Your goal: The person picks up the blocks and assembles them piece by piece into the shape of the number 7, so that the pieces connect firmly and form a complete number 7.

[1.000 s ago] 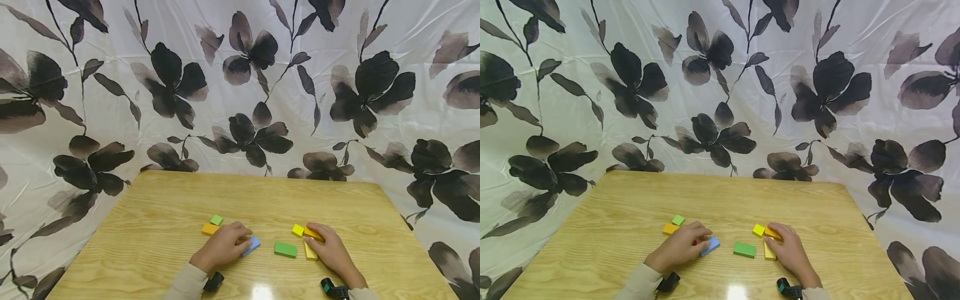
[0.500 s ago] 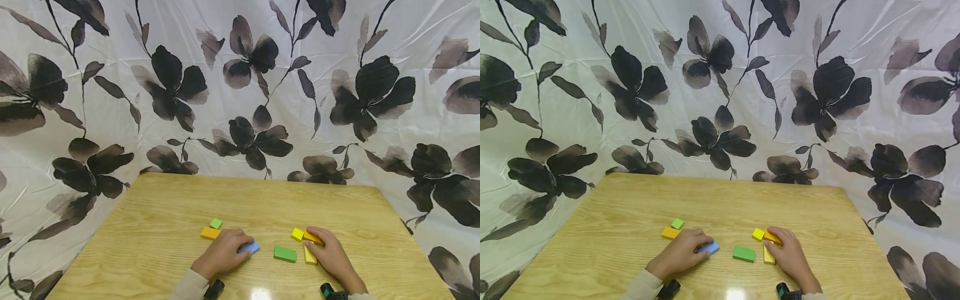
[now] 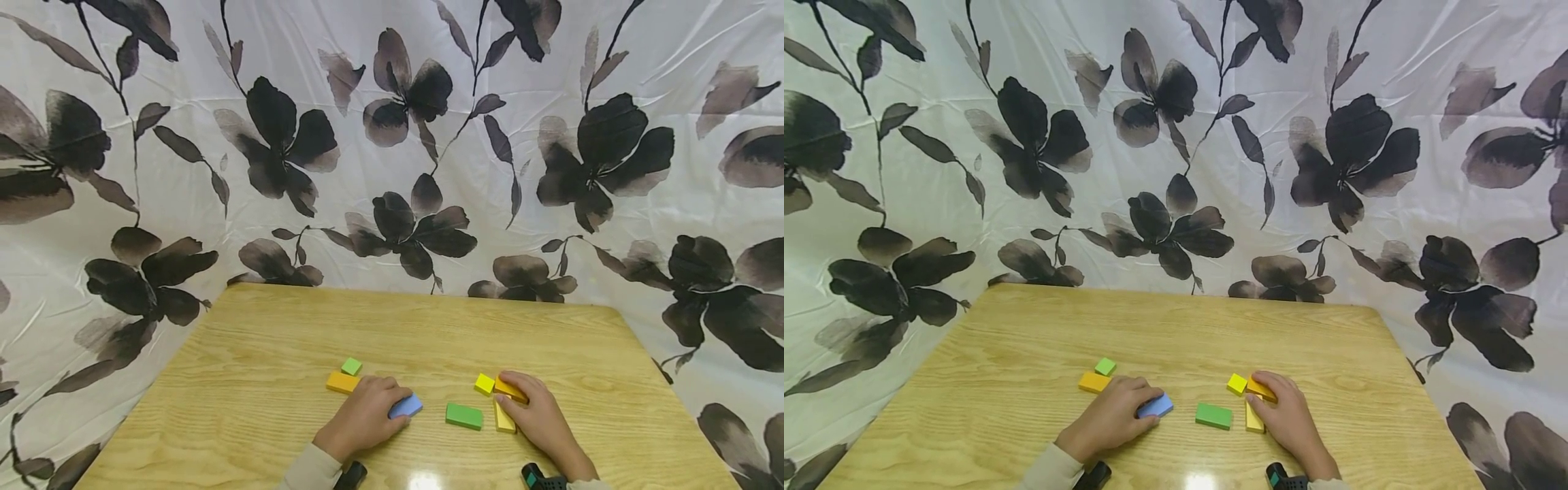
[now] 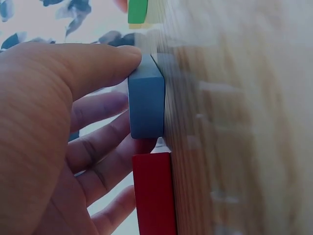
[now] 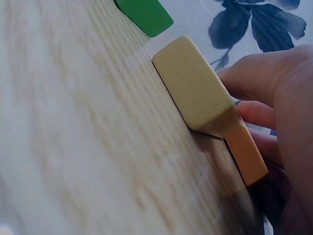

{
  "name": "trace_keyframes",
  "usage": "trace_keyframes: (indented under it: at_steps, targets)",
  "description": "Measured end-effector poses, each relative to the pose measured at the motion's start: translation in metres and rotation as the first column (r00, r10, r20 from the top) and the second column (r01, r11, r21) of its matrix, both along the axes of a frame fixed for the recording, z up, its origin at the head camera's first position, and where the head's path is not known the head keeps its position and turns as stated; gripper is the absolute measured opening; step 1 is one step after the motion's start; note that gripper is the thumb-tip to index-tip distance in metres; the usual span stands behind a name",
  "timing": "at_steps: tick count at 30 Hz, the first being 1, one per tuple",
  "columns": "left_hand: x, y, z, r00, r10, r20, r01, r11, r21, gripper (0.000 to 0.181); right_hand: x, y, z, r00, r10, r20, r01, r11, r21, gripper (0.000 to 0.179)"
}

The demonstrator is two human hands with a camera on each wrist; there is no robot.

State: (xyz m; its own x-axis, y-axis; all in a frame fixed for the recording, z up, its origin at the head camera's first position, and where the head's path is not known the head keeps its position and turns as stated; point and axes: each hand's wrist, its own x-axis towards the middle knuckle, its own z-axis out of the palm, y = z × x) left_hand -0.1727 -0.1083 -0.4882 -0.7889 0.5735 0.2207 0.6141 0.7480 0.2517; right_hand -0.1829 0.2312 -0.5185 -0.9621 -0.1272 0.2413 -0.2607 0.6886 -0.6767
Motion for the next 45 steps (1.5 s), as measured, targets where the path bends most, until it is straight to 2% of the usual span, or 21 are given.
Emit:
trace_keyframes:
  at_steps: [9, 15, 22, 29, 38, 45]
  targets:
    - [0.003, 0.0, 0.0, 0.999, 0.014, -0.035, -0.015, 0.999, -0.037, 0.038, 0.001, -0.002, 0.0, 1.0, 0.009, 0.004, -0.009, 1.0, -0.005, 0.047]
    - [0.001, 0.001, 0.002, 0.998, 0.017, -0.061, -0.019, 0.999, -0.032, 0.035, -0.002, -0.002, 0.001, 1.0, 0.007, -0.016, -0.007, 1.0, 0.003, 0.047]
    - [0.003, 0.003, 0.001, 0.997, 0.018, -0.069, -0.02, 0.999, -0.031, 0.033, -0.002, -0.001, 0.001, 1.0, 0.006, -0.001, -0.006, 1.0, 0.003, 0.047]
    - [0.005, 0.005, -0.001, 0.997, 0.034, -0.063, -0.034, 0.999, -0.002, 0.034, -0.001, -0.001, 0.002, 1.0, 0.007, -0.003, -0.007, 1.0, 0.006, 0.046]
    - [0.007, 0.008, -0.002, 0.997, 0.044, -0.059, -0.041, 0.998, 0.056, 0.032, 0.001, 0.0, 0.003, 0.998, -0.001, 0.057, 0.001, 1.0, 0.001, 0.05]
    - [0.008, 0.01, 0.001, 0.998, 0.043, -0.05, -0.038, 0.993, 0.111, 0.031, -0.001, 0.001, 0.004, 0.999, -0.003, 0.036, 0.003, 1.0, 0.002, 0.05]
